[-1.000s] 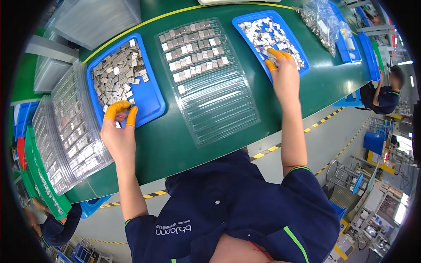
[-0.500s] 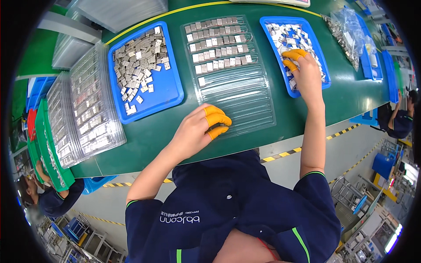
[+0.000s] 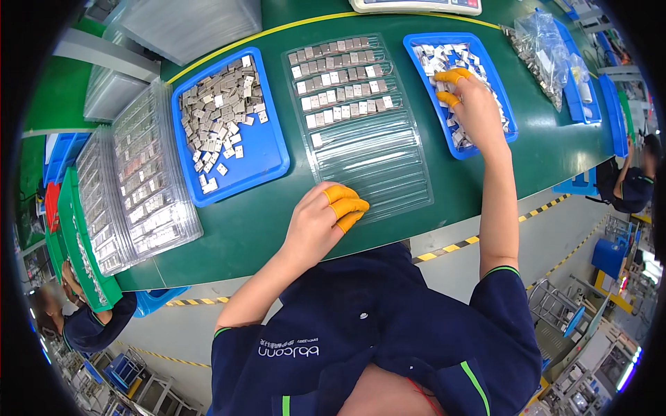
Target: The person picks small rectangular electronic components from a blue tray and places them into a clear plastic tray with multiple compartments. They handle the components one at a time, using yellow finger cots, and arrange them in rows within the clear tray.
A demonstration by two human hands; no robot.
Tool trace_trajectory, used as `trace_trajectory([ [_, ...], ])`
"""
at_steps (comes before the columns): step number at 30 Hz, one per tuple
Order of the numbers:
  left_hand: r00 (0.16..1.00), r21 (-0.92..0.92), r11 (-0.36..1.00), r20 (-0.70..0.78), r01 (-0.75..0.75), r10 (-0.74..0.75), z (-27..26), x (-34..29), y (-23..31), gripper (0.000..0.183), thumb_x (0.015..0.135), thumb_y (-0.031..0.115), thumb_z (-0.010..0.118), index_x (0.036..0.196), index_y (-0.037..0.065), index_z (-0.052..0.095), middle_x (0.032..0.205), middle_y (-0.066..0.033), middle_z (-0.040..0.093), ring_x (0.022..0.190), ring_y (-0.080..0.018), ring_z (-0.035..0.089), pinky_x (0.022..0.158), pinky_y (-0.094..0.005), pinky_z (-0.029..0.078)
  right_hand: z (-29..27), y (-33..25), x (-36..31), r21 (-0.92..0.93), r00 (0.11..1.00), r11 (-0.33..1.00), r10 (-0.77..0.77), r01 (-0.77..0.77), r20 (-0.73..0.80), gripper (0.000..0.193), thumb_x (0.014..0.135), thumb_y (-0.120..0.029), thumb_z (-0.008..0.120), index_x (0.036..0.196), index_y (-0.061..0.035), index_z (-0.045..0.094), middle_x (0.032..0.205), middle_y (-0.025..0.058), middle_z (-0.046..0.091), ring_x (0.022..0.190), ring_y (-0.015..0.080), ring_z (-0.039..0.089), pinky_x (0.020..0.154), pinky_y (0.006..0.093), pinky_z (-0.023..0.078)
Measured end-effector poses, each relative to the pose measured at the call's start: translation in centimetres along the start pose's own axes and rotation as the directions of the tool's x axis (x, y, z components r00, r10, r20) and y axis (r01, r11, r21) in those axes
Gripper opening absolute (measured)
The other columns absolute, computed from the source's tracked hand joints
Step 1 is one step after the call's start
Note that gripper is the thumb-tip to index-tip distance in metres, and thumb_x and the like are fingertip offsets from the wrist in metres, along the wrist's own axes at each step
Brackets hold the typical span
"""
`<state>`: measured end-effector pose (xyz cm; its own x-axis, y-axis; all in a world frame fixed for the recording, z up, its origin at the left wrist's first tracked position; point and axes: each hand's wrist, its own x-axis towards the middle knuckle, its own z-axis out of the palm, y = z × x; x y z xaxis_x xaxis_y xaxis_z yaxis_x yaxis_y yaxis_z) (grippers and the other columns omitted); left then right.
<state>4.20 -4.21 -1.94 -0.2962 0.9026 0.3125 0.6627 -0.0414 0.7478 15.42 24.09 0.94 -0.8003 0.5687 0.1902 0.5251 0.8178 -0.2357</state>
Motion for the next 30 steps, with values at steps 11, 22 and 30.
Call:
trace_trajectory([
  [11, 0.705, -0.772, 0.507, -0.109, 0.384, -0.701, -1.9, 1.3, 0.0, 0.029, 0.079, -0.003, 0.065, 0.108, -0.005, 0.06, 0.098, -0.0129, 0.065, 0.09, -0.0203, 0.064, 0.078, -0.0253, 0.05, 0.4, 2.6, -0.3, 0.292, 0.898, 0.95, 0.221, -0.111, -0.38, 0.022, 0.075, -0.004, 0.067, 0.097, -0.0041, 0.069, 0.091, 0.0121, 0.067, 0.076, 0.0192, 0.061, 0.071, 0.0268, 0.047],
  [22, 0.67, -0.904, 0.329, -0.068, 0.272, -0.739, -0.3, 2.3, 0.6, 0.026, 0.08, -0.004, 0.063, 0.105, -0.01, 0.059, 0.097, -0.0154, 0.064, 0.086, -0.0262, 0.066, 0.075, -0.0296, 0.055, 2.0, -11.5, -5.8, 0.92, 0.989, 0.366, 0.096, -0.142, 0.115, 0.015, 0.075, -0.004, 0.069, 0.091, -0.0027, 0.07, 0.084, 0.0061, 0.066, 0.081, 0.0151, 0.059, 0.074, 0.0266, 0.046],
  [30, 0.689, -0.895, 0.349, -0.068, 0.278, -0.722, -0.3, 1.6, 0.4, 0.026, 0.079, -0.006, 0.064, 0.104, -0.01, 0.06, 0.096, -0.0158, 0.065, 0.084, -0.0236, 0.066, 0.076, -0.0303, 0.054, 1.7, -11.5, -6.0, 0.898, 0.984, 0.406, 0.033, -0.171, 0.172, 0.017, 0.073, -0.004, 0.072, 0.089, -0.002, 0.071, 0.084, 0.0059, 0.066, 0.08, 0.0148, 0.059, 0.074, 0.0258, 0.047],
])
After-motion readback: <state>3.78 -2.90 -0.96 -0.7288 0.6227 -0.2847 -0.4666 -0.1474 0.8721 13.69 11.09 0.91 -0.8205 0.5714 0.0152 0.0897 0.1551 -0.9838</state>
